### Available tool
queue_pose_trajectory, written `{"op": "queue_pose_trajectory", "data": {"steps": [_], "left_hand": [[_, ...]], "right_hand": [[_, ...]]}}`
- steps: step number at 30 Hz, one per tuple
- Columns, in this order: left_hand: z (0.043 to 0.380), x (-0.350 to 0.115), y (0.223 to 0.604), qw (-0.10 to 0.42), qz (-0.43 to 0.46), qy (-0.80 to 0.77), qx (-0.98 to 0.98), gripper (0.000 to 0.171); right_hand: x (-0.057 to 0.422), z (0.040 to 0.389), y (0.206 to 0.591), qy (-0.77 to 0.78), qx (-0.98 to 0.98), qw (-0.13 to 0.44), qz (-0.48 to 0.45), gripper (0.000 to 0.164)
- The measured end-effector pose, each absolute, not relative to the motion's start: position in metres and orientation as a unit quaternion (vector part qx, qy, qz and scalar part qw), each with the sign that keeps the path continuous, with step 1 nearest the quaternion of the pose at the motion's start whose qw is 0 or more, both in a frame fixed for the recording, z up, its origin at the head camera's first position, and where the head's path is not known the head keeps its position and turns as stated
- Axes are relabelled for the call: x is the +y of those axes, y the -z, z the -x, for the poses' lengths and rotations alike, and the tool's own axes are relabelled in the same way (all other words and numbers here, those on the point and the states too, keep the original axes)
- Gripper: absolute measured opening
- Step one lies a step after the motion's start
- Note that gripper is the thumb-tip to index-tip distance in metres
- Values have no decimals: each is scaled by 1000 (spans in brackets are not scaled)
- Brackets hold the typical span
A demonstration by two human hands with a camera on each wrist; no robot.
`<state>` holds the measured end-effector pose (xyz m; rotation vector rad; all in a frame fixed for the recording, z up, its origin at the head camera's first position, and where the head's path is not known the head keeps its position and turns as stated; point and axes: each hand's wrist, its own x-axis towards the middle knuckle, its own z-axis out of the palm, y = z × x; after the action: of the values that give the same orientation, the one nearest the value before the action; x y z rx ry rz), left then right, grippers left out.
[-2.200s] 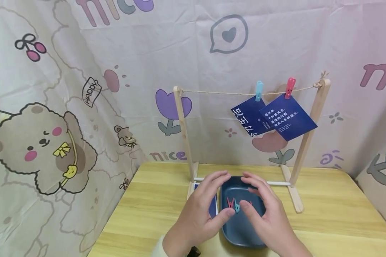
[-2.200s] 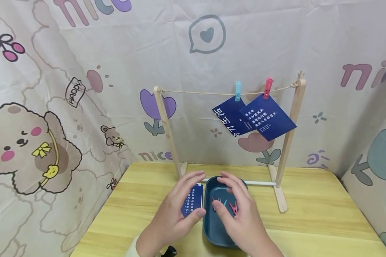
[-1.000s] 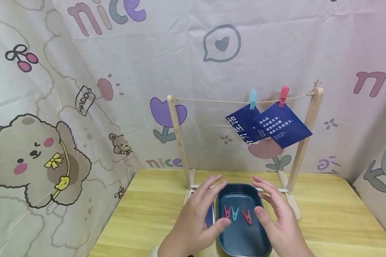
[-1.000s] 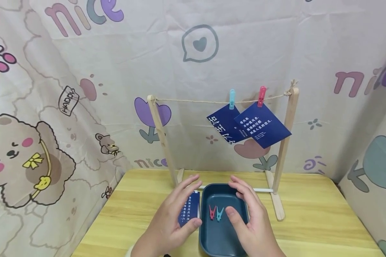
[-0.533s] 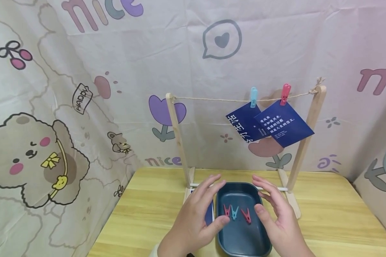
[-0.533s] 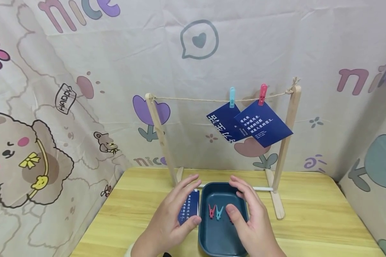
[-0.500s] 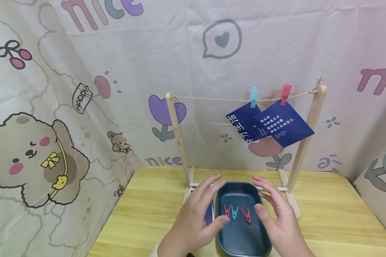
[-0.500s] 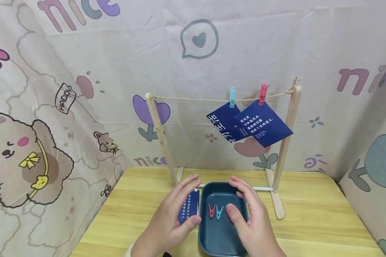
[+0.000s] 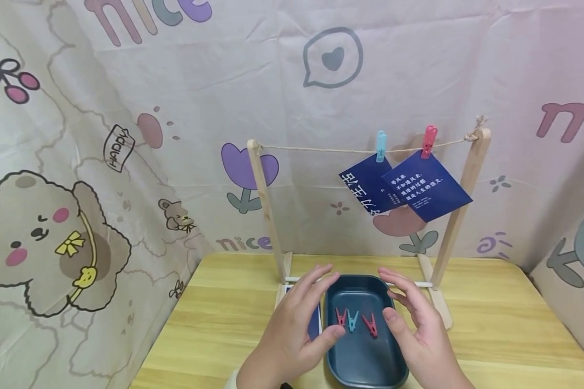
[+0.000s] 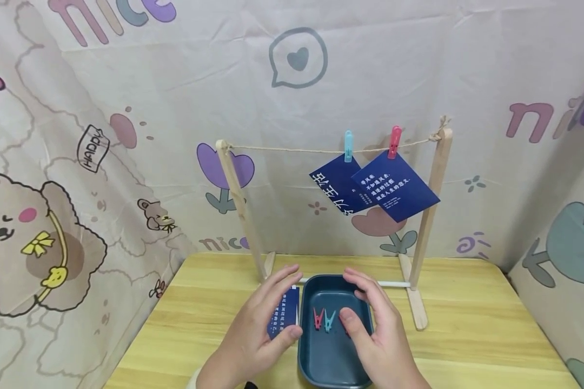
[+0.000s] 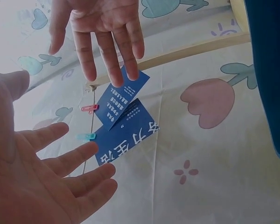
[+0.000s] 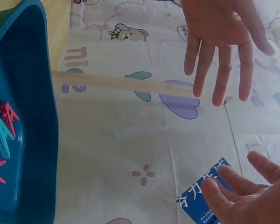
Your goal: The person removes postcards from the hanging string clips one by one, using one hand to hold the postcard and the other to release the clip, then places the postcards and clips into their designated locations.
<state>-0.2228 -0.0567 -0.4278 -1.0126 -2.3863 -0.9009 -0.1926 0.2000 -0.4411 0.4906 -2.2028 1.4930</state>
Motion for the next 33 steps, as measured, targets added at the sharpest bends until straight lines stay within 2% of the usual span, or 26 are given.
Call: {"op": "queue_pose_trajectory", "data": {"steps": [3,9,17,24,33], "left_hand": [[224,-56,427,207,373,323,-845,68],[227,-52,427,184,387,354,-831,67],[238,-35,420,106,376,410,-824,66],[258,-18,409,113,396,428,-804,63],[293,5,385,109,380,473,-787,67]], "right_hand": [[201,193,443,-542,-792,218,-177,56],[202,193,441,-555,-771,246,-192,58],[208,192,436,-543,-768,270,-207,58],[219,199,423,-524,-778,276,-212,56],[231,221,388,-529,-756,318,-216,43]]}}
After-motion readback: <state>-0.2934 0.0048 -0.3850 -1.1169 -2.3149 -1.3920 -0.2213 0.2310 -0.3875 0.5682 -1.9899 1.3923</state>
